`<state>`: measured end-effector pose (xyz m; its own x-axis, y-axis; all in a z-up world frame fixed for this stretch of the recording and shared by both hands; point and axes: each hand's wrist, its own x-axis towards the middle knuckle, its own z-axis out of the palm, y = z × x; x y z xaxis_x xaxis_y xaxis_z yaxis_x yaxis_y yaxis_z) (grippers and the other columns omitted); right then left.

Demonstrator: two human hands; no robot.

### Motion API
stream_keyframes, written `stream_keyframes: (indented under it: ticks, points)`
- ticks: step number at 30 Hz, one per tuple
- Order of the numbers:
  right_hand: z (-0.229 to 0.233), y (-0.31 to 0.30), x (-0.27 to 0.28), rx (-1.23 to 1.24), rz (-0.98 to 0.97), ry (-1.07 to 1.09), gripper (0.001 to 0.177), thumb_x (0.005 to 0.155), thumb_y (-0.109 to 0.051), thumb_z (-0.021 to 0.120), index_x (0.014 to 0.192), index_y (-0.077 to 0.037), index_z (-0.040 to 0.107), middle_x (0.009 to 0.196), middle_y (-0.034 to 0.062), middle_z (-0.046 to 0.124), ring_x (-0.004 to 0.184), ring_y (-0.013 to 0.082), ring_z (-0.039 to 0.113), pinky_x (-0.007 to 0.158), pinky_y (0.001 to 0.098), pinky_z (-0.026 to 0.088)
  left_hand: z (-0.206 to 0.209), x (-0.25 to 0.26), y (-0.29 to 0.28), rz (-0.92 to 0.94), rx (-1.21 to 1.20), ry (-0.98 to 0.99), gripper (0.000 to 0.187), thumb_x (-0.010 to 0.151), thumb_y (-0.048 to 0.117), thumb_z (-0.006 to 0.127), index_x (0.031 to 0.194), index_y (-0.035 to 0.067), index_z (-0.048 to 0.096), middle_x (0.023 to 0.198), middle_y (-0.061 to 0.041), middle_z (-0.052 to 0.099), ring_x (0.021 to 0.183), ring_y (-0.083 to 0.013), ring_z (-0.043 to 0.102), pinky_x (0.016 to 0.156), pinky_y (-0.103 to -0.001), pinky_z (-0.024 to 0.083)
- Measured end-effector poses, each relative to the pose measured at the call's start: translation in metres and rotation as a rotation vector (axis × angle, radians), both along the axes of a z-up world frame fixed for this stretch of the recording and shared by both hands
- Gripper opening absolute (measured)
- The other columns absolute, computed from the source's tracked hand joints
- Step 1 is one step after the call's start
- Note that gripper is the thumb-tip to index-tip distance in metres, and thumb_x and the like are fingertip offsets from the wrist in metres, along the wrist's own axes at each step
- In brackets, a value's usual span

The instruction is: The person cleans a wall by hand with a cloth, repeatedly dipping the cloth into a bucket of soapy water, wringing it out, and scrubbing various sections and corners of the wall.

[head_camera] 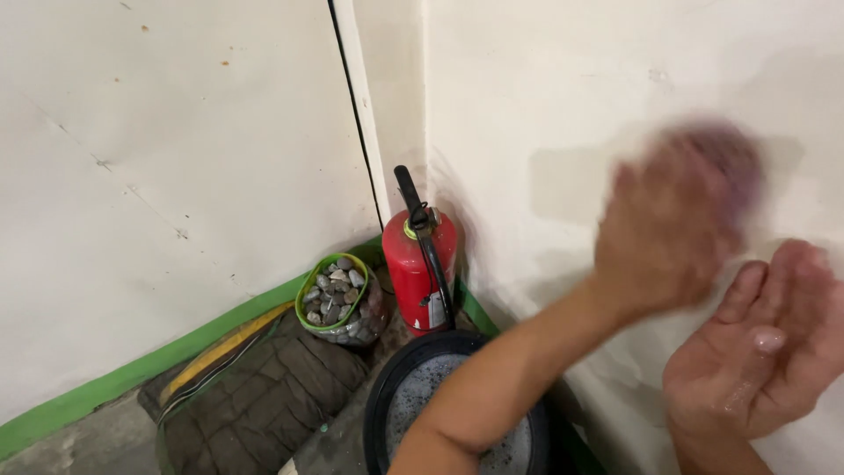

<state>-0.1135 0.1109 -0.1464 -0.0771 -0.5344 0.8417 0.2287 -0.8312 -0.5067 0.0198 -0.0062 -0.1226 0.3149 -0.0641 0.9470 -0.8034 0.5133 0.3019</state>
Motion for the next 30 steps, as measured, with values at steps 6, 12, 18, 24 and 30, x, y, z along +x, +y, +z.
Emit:
stream_keyframes:
  ticks: [6, 12, 18, 24, 30]
  points:
    - [0.003, -0.001, -0.01, -0.046, -0.062, 0.192, 0.033, 0.127, -0.003, 0.04, 0.16, -0.006, 0.036, 0.164, 0.011, 0.04, 0.153, 0.0192, 0.041, 0.129, 0.0316, 0.038, -0.049, 0.002, 0.01, 0.002, 0.11, 0.25, 0.066, 0.108, 0.021, 0.041, 0.163, -0.008, 0.02, 0.166, -0.032, 0.024, 0.156, -0.0497, 0.027, 0.126, -0.067, 0.016]
    - [0.027, 0.004, 0.004, -0.063, -0.154, 0.328, 0.031, 0.119, 0.001, 0.039, 0.15, 0.002, 0.046, 0.156, 0.0215, 0.048, 0.148, 0.0248, 0.051, 0.126, 0.0349, 0.046, -0.11, -0.087, 0.058, -0.081, 0.126, -0.053, 0.068, 0.107, 0.032, 0.041, 0.166, 0.0, 0.026, 0.166, -0.028, 0.033, 0.16, -0.0476, 0.024, 0.133, -0.059, 0.013]
    - [0.03, 0.006, 0.014, -0.006, -0.156, 0.463, 0.029, 0.117, 0.004, 0.038, 0.143, 0.003, 0.05, 0.149, 0.0219, 0.056, 0.139, 0.0271, 0.056, 0.121, 0.0361, 0.049, -0.155, -0.021, 0.047, -0.122, 0.374, 0.687, 0.068, 0.114, 0.035, 0.024, 0.163, -0.009, 0.007, 0.172, -0.033, 0.01, 0.161, -0.0494, 0.013, 0.131, -0.056, 0.011]
    - [0.012, -0.013, 0.031, 0.163, 0.13, 0.714, 0.038, 0.114, -0.002, 0.042, 0.151, 0.0, 0.048, 0.152, 0.0163, 0.057, 0.139, 0.0237, 0.055, 0.117, 0.0341, 0.045, -0.131, -0.122, 0.1, -0.797, 0.253, 1.249, 0.072, 0.112, 0.041, 0.027, 0.157, -0.014, 0.021, 0.156, -0.04, 0.021, 0.147, -0.0525, 0.022, 0.128, -0.052, 0.016]
    - [0.009, -0.02, 0.02, 0.363, 0.259, 0.785, 0.039, 0.111, -0.007, 0.042, 0.149, 0.0, 0.05, 0.147, 0.0163, 0.06, 0.14, 0.0271, 0.057, 0.119, 0.0389, 0.044, -0.186, -0.144, 0.101, -0.116, 0.471, 0.598, 0.069, 0.117, 0.035, 0.034, 0.164, -0.01, 0.011, 0.17, -0.033, 0.022, 0.16, -0.048, 0.026, 0.135, -0.051, 0.018]
